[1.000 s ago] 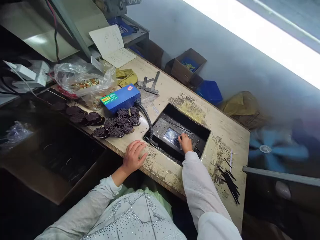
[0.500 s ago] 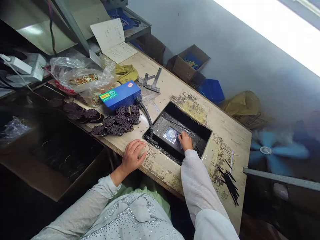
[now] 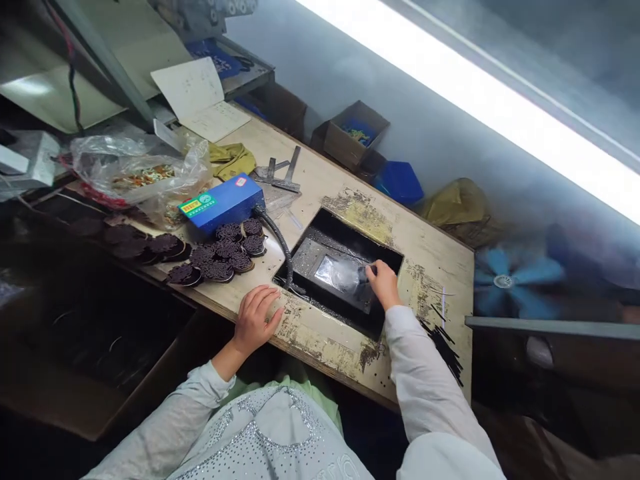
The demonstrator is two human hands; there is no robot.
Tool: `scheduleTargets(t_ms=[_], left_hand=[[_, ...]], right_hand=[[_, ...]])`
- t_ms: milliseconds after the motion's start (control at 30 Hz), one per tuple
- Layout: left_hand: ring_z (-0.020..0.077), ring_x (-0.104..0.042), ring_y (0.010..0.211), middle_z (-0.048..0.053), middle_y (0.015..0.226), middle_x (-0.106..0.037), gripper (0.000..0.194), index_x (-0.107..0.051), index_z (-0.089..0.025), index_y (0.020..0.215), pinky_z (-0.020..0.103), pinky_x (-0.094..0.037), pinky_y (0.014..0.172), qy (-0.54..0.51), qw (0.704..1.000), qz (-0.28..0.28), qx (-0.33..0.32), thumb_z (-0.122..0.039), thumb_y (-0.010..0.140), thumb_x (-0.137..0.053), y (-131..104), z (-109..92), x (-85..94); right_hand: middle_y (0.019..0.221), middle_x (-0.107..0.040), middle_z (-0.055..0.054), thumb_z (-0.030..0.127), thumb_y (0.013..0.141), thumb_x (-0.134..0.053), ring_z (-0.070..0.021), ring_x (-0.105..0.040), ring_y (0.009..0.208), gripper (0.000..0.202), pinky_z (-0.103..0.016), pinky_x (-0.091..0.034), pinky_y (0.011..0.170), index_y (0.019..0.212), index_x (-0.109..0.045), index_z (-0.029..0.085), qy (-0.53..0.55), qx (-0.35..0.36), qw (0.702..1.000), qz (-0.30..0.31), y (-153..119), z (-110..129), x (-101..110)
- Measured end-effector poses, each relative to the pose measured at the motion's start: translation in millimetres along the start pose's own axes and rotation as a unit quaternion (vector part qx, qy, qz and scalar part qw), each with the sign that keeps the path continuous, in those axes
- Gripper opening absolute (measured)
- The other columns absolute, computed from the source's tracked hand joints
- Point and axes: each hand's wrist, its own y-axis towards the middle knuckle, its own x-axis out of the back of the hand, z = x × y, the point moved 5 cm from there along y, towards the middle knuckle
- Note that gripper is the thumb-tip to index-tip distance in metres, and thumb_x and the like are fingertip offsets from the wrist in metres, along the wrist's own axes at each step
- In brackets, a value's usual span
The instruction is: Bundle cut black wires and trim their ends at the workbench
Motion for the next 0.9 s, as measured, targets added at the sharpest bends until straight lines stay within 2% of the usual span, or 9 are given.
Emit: scheduleTargets(t_ms=[67,133,267,567,733,833,900], left_hand=[[0.0286,-0.054,0.113,0.012,0.112,-0.064,0.031,-0.057,-0.018,0.114,0.045,-0.043,0.097,0.003,1.000,-0.001,-0.010,-0.024,0.083,-0.058,0.7,-0.3,-0.4],[0.0291,-0.054,0.113,0.012,0.111,-0.064,0.031,-0.057,-0.017,0.114,0.045,-0.043,0.096,0.006,1.000,-0.005,-0.018,-0.024,0.083,-0.059,1.1,-0.2,-0.9],[0.0294,-0.054,0.112,0.012,0.111,-0.064,0.031,-0.058,-0.018,0.114,0.046,-0.043,0.097,0.009,1.000,-0.008,-0.017,-0.025,0.084,-0.058,1.4,0.7,-1.4],[0.0300,-0.054,0.114,0.012,0.112,-0.064,0.032,-0.059,-0.019,0.116,0.048,-0.043,0.098,-0.004,1.000,0.003,-0.010,-0.027,0.085,-0.056,2.0,2.3,-1.8],[0.0296,-0.054,0.113,0.012,0.112,-0.064,0.032,-0.058,-0.018,0.115,0.047,-0.044,0.097,0.003,1.000,0.001,-0.020,-0.026,0.085,-0.056,2.5,0.9,-1.9],[0.0299,-0.054,0.113,0.012,0.112,-0.064,0.031,-0.059,-0.018,0.115,0.048,-0.044,0.097,-0.004,1.000,0.006,-0.018,-0.028,0.085,-0.057,3.2,1.8,-0.2],[0.0300,-0.054,0.114,0.012,0.112,-0.064,0.032,-0.059,-0.019,0.114,0.049,-0.043,0.097,-0.018,1.000,0.010,-0.010,-0.031,0.085,-0.057,5.1,0.0,2.3]], right_hand=[[0.078,-0.066,-0.008,0.048,0.085,-0.047,-0.0215,-0.057,0.073,0.033,-0.032,-0.040,0.069,0.083,-0.062,0.019,0.026,-0.046,0.998,-0.032,-6.8,-24.7,26.0],[0.073,-0.065,-0.008,0.052,0.082,-0.048,-0.0218,-0.056,0.068,0.037,-0.033,-0.040,0.066,0.076,-0.062,0.018,0.039,-0.085,0.995,-0.043,-15.7,-45.9,41.4],[0.064,-0.062,-0.008,0.054,0.079,-0.049,-0.0209,-0.053,0.061,0.039,-0.033,-0.038,0.061,0.069,-0.060,0.018,0.058,-0.119,0.990,-0.041,-26.9,-64.6,45.7],[0.066,-0.063,-0.008,0.048,0.078,-0.051,-0.0221,-0.055,0.065,0.034,-0.033,-0.039,0.064,0.070,-0.062,0.018,0.090,-0.147,0.984,-0.053,-31.8,-65.7,43.4],[0.063,-0.061,-0.007,0.048,0.075,-0.053,-0.0214,-0.054,0.063,0.031,-0.033,-0.038,0.064,0.064,-0.060,0.019,0.106,-0.163,0.979,-0.060,-36.6,-65.7,47.0],[0.060,-0.059,-0.005,0.051,0.073,-0.055,-0.0199,-0.052,0.061,0.033,-0.032,-0.038,0.063,0.061,-0.057,0.020,0.126,-0.156,0.977,-0.070,-37.7,-54.4,50.7],[0.061,-0.059,-0.004,0.055,0.074,-0.054,-0.0189,-0.052,0.062,0.036,-0.031,-0.039,0.062,0.064,-0.057,0.020,0.144,-0.140,0.977,-0.077,-38.3,-35.8,52.8]])
